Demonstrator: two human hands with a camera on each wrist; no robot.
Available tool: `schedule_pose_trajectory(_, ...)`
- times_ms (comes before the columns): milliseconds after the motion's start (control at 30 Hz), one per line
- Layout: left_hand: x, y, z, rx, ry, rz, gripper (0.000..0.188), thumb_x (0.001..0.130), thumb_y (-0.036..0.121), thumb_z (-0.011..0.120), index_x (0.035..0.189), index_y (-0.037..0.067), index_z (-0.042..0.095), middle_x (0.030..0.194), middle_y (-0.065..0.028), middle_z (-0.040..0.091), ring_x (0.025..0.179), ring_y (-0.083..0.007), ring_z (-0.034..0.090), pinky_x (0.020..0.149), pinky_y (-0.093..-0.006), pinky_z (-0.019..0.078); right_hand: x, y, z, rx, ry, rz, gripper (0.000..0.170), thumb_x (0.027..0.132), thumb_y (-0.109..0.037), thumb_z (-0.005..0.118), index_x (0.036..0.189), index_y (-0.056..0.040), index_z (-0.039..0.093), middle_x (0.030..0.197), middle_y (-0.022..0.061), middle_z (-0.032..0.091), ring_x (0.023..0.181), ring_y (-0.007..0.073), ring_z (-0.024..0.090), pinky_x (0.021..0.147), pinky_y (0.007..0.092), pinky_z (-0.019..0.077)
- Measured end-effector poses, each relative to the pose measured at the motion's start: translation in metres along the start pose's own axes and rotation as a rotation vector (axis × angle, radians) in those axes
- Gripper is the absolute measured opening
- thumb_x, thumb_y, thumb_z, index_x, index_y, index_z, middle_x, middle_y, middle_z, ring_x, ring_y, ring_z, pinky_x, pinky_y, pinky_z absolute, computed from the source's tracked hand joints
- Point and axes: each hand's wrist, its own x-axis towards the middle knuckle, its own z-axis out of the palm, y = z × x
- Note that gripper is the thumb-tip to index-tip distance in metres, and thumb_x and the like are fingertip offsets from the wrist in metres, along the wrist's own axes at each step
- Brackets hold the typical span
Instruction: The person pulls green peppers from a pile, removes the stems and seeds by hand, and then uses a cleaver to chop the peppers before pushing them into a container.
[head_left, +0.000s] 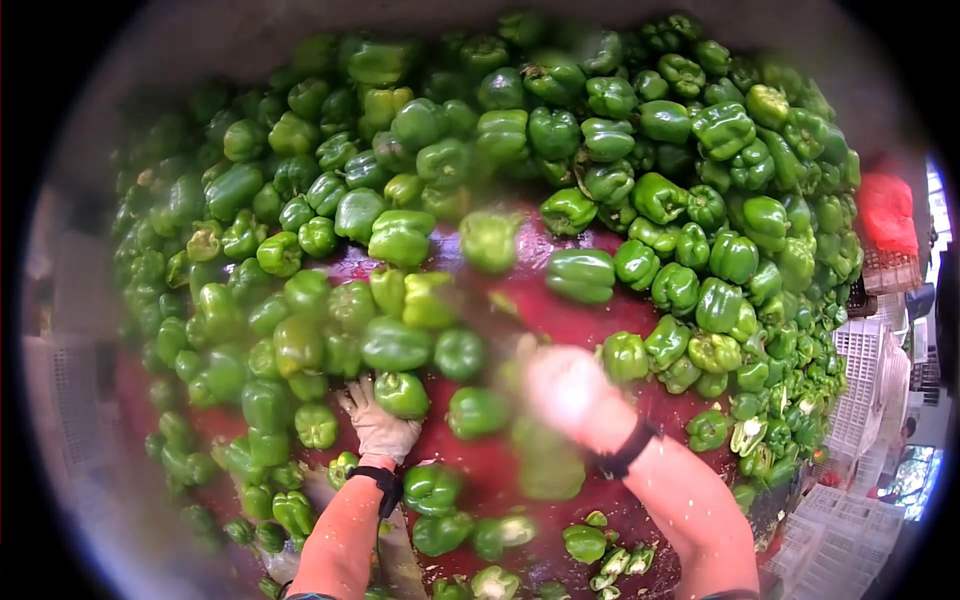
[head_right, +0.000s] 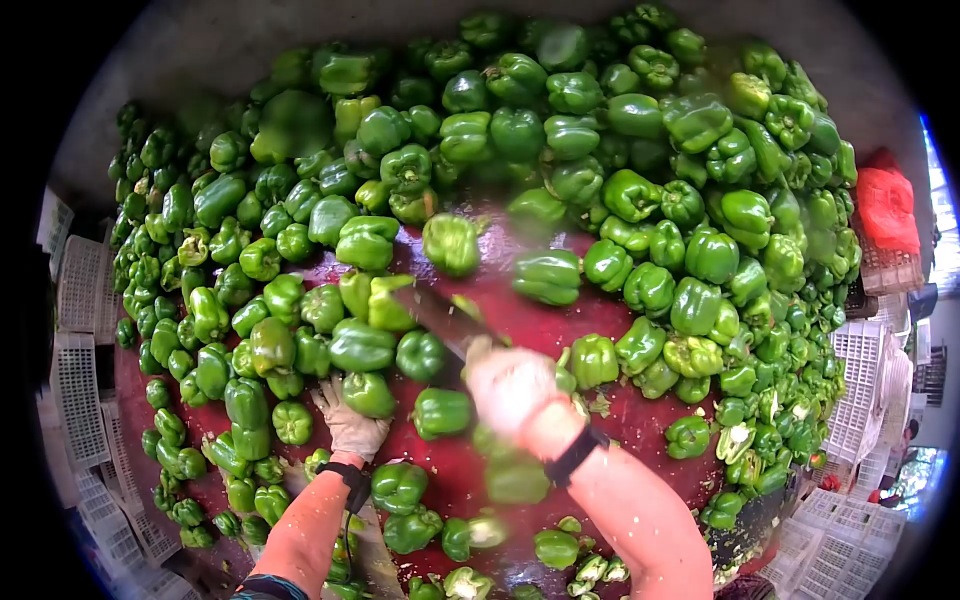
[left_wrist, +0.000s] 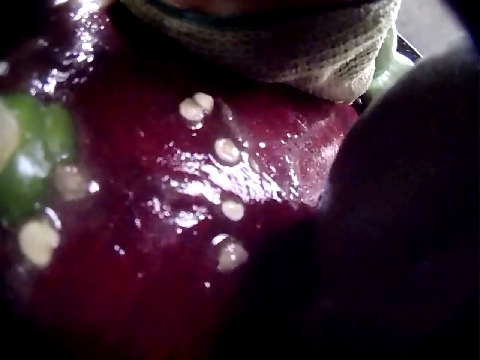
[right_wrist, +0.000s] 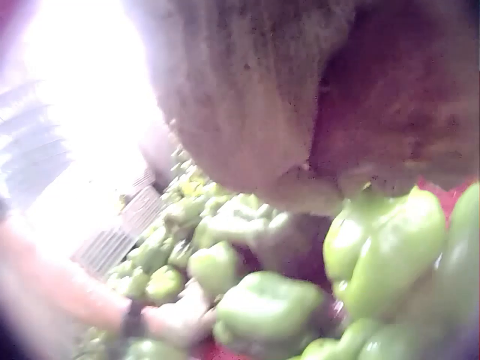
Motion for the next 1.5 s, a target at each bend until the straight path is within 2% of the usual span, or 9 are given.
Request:
schedule_pose_trajectory(367,0.0,0.006,-0.004,-0.026,0.082,0.034,0.06,0.071,0.058,0.069,0.115,0.018,0.066,0.135,-0.0144,0.053,0.132,-0.0458,0.034,0.115,-0.0641,0.014,-0.077,0.046,-0.001,-0.247,0.188,0.257,0.028,0.089,-0.009,0.049,0.115,-0.0007,0.056,0.068,0.0073,0.059,0.059,0.0197,0.062,0.048,0.0333,0.0485)
schedule_pose_trajectory(533,-0.002,-0.002,0.007,-0.056,0.097,0.08,0.065,0.07,0.06,0.066,0.12,0.019,0.065,0.139,-0.0183,0.045,0.131,-0.0446,0.032,0.113,-0.0681,0.0128,-0.023,0.105,0.004,0.221,0.039,0.556,0.029,0.082,-0.009,0.057,0.11,-0.0021,0.061,0.089,0.0258,0.066,0.087,0.0409,0.065,0.076,0.0506,0.053)
schedule_pose_trajectory(733,0.001,-0.017,0.025,-0.235,-0.343,0.006,0.058,0.077,0.049,0.065,0.122,0.013,0.064,0.138,-0.021,0.046,0.128,-0.0456,0.038,0.114,-0.0661,0.0142,-0.027,0.005,0.023,0.146,0.002,0.081,0.024,0.086,-0.01,0.049,0.105,0.0014,0.058,0.084,0.0177,0.071,0.079,0.0358,0.07,0.067,0.0473,0.0561)
schedule_pose_trajectory(800,-0.014,-0.013,0.03,0.214,0.187,0.123,0.063,0.082,0.037,0.065,0.129,-0.001,0.051,0.129,-0.0228,0.051,0.12,-0.0374,0.049,0.111,-0.0459,0.032,-0.035,-0.02,0.033,0.164,-0.109,0.088,0.023,0.088,-0.014,0.051,0.104,0.0012,0.056,0.081,0.0163,0.07,0.076,0.0343,0.07,0.062,0.046,0.0555)
schedule_pose_trajectory(867,-0.009,-0.049,0.119,-0.307,0.296,0.112,0.063,0.083,0.037,0.063,0.13,-0.003,0.049,0.126,-0.0211,0.053,0.12,-0.0405,0.047,0.109,-0.0465,0.033,-0.05,-0.036,0.046,0.177,-0.118,0.024,0.029,0.089,-0.016,0.051,0.111,0.0031,0.054,0.08,0.0159,0.069,0.074,0.0342,0.069,0.061,0.0454,0.055)
schedule_pose_trajectory(1000,-0.002,-0.007,0.013,0.176,0.013,0.084,0.06,0.08,0.038,0.064,0.126,0.001,0.052,0.125,-0.0205,0.053,0.122,-0.0407,0.042,0.105,-0.0648,0.0269,-0.072,-0.044,0.033,0.216,-0.223,-0.032,0.039,0.089,-0.016,0.053,0.122,0.0038,0.053,0.081,0.0168,0.068,0.073,0.0323,0.069,0.062,0.0441,0.0541)
schedule_pose_trajectory(1133,-0.001,-0.01,0.019,0.158,0.095,0.092,0.076,0.071,0.047,0.068,0.13,0.001,0.051,0.133,-0.0253,0.045,0.124,-0.047,0.04,0.108,-0.0653,0.0249,-0.035,-0.03,0.027,0.027,0.415,0.104,0.032,0.082,-0.014,0.059,0.111,-0.002,0.055,0.073,0.0178,0.065,0.072,0.0336,0.066,0.065,0.046,0.0529)
schedule_pose_trajectory(1333,0.002,-0.005,0.013,0.072,-0.096,-0.02,0.097,0.062,0.05,0.079,0.138,0.001,0.042,0.147,-0.0256,0.035,0.137,-0.0497,0.027,0.115,-0.0653,0.0086,0.066,-0.008,0.012,0.268,0.127,0.347,0.026,0.078,-0.012,0.058,0.101,-0.0001,0.062,0.093,0.0268,0.066,0.092,0.0436,0.064,0.083,0.0504,0.0513)
schedule_pose_trajectory(1500,-0.003,-0.011,0.029,-0.221,0.17,0.142,0.076,0.067,0.037,0.076,0.133,0.008,0.051,0.138,-0.0211,0.048,0.13,-0.0431,0.039,0.111,-0.0562,0.0236,0.044,-0.031,0.026,0.274,0.125,0.292,0.025,0.077,-0.012,0.057,0.098,0.0004,0.062,0.095,0.0284,0.066,0.092,0.0451,0.064,0.084,0.0514,0.0509)
